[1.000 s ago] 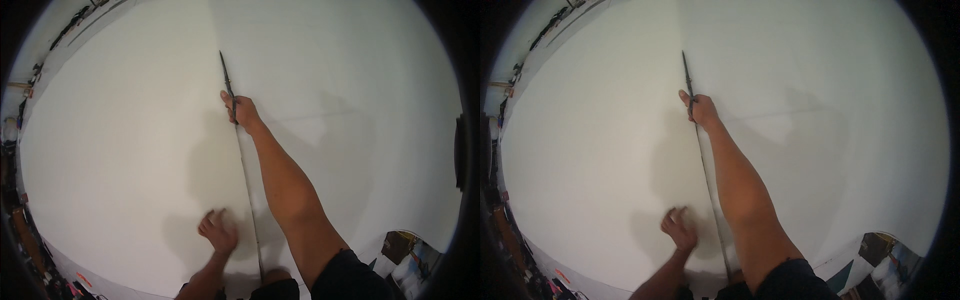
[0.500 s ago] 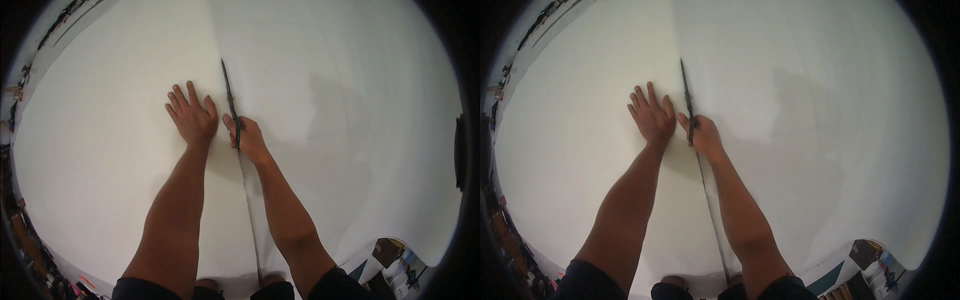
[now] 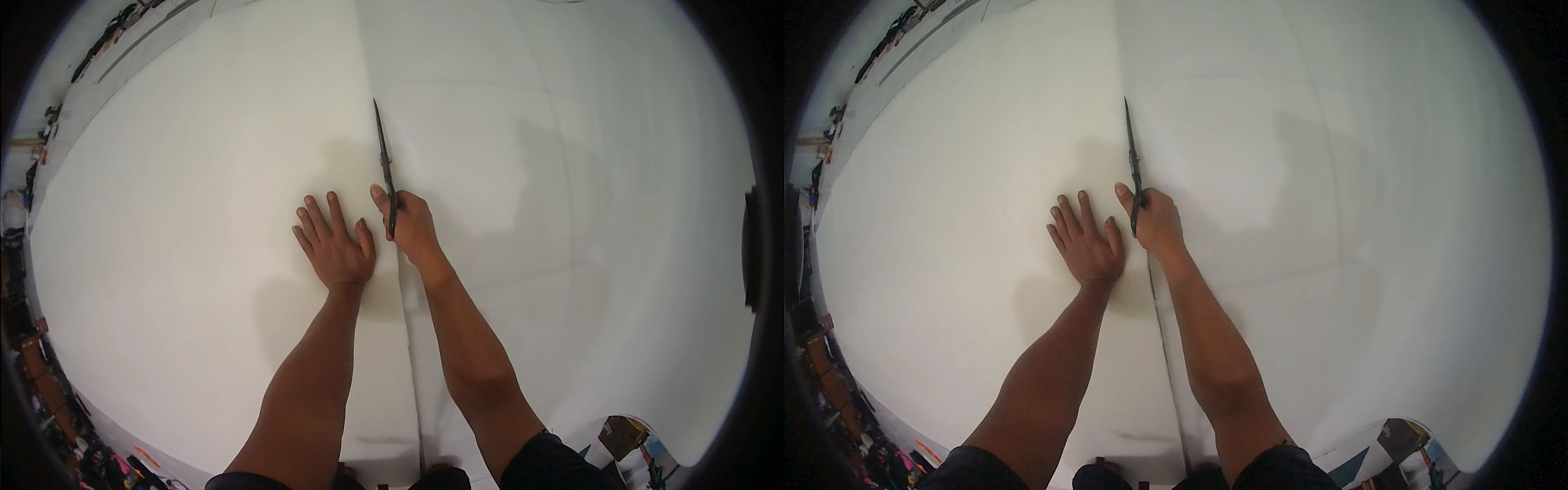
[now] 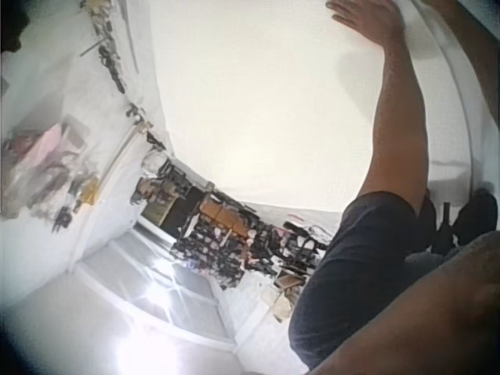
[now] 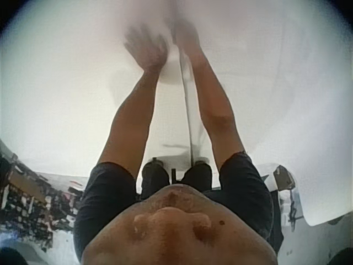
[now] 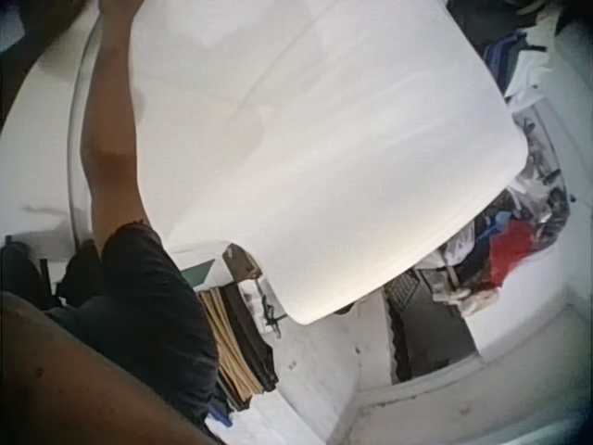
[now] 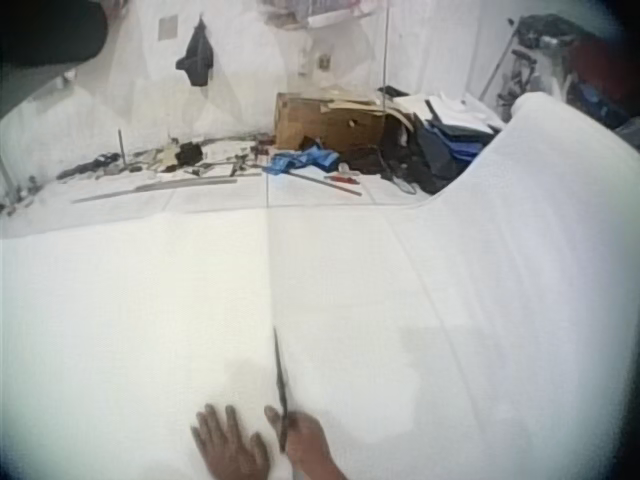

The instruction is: The person cuts a large piece of white foam using shears and then unrolls another section of foam, smoothing it by hand and positioning a weighted container on the edge.

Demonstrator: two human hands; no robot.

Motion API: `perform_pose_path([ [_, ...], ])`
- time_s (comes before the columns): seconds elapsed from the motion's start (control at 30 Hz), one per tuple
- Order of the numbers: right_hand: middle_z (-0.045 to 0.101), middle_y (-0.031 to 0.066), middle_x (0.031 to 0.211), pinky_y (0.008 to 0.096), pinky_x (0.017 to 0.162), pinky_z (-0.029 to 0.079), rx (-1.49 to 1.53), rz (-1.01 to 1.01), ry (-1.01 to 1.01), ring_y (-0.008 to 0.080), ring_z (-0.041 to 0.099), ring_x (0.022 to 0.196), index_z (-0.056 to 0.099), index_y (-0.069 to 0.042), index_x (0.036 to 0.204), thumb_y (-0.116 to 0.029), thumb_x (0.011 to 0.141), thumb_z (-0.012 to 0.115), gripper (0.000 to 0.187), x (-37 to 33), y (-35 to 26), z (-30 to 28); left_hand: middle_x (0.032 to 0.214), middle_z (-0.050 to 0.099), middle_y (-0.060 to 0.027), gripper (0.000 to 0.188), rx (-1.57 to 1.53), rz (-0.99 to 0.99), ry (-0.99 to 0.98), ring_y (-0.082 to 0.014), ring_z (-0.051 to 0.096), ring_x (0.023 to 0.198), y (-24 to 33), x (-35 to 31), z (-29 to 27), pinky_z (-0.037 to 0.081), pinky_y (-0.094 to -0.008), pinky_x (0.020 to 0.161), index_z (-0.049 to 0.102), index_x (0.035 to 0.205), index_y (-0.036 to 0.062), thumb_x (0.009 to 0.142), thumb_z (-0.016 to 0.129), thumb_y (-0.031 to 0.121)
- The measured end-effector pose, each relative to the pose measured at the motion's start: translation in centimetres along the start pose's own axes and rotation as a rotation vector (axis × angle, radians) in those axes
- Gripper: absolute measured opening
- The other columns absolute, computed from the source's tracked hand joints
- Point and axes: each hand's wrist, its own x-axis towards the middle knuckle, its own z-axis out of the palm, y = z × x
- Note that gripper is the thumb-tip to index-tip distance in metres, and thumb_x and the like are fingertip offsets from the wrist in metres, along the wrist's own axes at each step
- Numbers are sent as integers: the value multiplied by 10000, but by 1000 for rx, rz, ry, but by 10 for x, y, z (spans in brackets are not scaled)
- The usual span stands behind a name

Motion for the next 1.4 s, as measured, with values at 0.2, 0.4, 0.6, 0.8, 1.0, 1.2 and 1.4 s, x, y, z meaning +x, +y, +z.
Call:
perform_pose_path([
  [0.2,426,21,512,314,474,396,6,36,-94,152,460,477,453,-67,578,-671,797,569,653,19,-33,3,1499,178,-229,632,-2,-34,-15,-401,136,1396,-9,0,2,75,-531,1128,293,1439,88,888,411,375],
  [0.4,416,-20,544,242,446,354,92,-17,-57,86,413,457,524,-57,720,-665,783,597,616,65,-65,1,1504,155,-233,643,-5,-27,-47,-406,121,1398,-4,1,-2,79,-533,1126,277,1444,83,882,420,362],
  [0.6,422,-12,537,250,453,361,73,14,-137,100,413,452,514,-69,685,-648,763,636,597,84,-87,5,1502,151,-240,654,-1,-40,-74,-420,114,1395,-11,1,-7,73,-547,1121,277,1442,72,869,436,345],
  [0.8,426,-7,546,254,484,359,-27,-27,-40,107,407,466,515,-74,723,-719,756,577,649,145,-106,-4,1492,158,-264,663,-56,-6,-76,-437,120,1388,-3,3,0,65,-556,1118,282,1435,49,854,436,329],
  [1.0,417,-12,553,246,487,361,38,67,-109,110,404,472,515,-70,727,-679,752,625,619,147,-131,5,1489,160,-269,668,-51,-36,-102,-451,121,1383,-8,2,-7,63,-561,1115,284,1434,44,847,442,322],
  [1.2,432,-13,583,240,489,383,-2,-34,-31,102,427,494,504,-79,741,-719,732,606,648,200,-147,-2,1495,141,-268,675,-54,-28,-145,-450,116,1384,-2,6,-6,55,-561,1117,283,1434,45,850,445,341],
  [1.4,422,-26,596,239,493,404,40,21,-132,89,434,505,499,-95,750,-740,715,601,653,198,-169,9,1495,137,-269,676,-57,-58,-145,-448,104,1387,-12,6,-5,53,-570,1112,291,1430,47,846,453,347],
])
